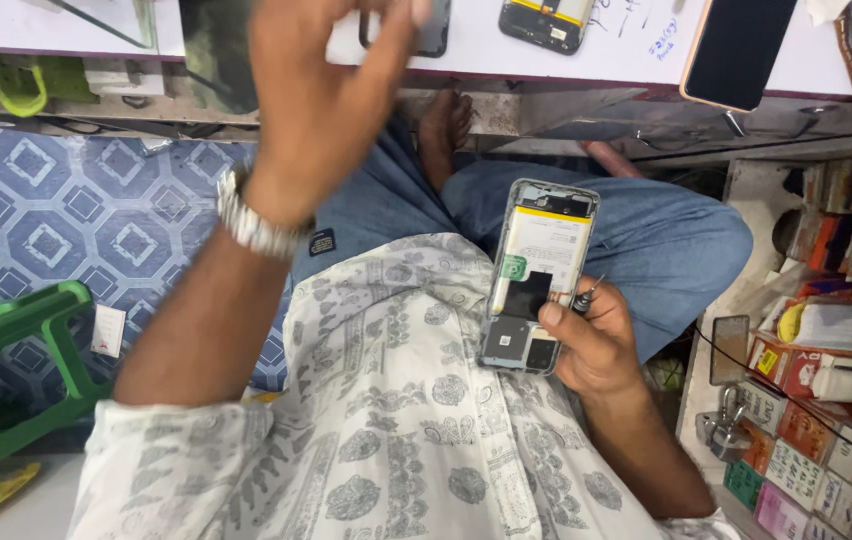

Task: The person sits holding a smartphone with its back cover removed and uses a screwdriver to unscrew and pry at the phone's internal components, working around the battery and frame. They turn the phone over, remove a small part, and press the screen assembly with their hands.

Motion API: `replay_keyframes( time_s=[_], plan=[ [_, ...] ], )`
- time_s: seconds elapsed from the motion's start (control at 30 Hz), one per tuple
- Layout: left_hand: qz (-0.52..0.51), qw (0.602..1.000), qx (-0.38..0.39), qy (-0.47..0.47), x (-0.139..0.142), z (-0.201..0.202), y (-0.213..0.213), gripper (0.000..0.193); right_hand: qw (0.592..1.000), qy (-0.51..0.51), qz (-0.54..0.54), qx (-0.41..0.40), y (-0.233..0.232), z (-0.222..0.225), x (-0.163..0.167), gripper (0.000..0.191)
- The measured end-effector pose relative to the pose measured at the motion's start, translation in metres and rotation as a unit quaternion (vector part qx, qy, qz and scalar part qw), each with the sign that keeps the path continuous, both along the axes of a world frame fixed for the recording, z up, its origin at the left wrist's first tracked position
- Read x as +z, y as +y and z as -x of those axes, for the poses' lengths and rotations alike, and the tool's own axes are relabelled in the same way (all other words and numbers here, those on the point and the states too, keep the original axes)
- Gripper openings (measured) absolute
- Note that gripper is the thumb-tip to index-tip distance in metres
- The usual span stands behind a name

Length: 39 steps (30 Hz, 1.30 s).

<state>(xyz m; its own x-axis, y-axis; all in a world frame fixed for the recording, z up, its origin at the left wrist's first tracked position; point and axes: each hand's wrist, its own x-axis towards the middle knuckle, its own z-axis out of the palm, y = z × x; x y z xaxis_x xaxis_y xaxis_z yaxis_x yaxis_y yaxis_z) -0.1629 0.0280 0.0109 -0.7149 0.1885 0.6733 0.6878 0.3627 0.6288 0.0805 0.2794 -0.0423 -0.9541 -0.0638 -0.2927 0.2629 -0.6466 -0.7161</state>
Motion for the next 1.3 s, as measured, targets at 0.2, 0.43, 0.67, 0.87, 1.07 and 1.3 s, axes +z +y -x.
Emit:
replay_keyframes(
  time_s=[0.2, 0.43, 0.67, 0.87, 1.07, 1.3],
  plan=[
    [-0.357, 0.717, -0.353, -0.483, -0.004, -0.114, 0.015, 0.060, 0.993, 0.038, -0.061, 0.097, -0.026, 0.014, 0.014, 0.024],
    [-0.530, 0.570, -0.327, -0.536, 0.001, -0.148, -0.022, 0.062, 0.923, 0.084, -0.330, 0.177, -0.060, 0.023, 0.063, 0.028],
    [-0.524, 0.554, -0.370, -0.531, 0.009, -0.152, -0.058, 0.062, 0.764, 0.199, -0.605, 0.102, -0.073, 0.034, 0.126, 0.039],
    [-0.500, 0.540, -0.395, -0.550, 0.009, -0.159, -0.061, 0.062, 0.769, 0.205, -0.603, 0.041, -0.089, 0.046, 0.139, 0.032],
    [-0.483, 0.565, -0.392, -0.542, 0.009, -0.163, -0.058, 0.061, 0.626, 0.322, -0.679, 0.207, -0.073, 0.068, 0.160, 0.044],
    [-0.442, 0.614, -0.374, -0.536, 0.008, -0.167, -0.055, 0.055, 0.674, 0.309, -0.656, 0.145, -0.080, 0.055, 0.145, 0.033]
  ],
)
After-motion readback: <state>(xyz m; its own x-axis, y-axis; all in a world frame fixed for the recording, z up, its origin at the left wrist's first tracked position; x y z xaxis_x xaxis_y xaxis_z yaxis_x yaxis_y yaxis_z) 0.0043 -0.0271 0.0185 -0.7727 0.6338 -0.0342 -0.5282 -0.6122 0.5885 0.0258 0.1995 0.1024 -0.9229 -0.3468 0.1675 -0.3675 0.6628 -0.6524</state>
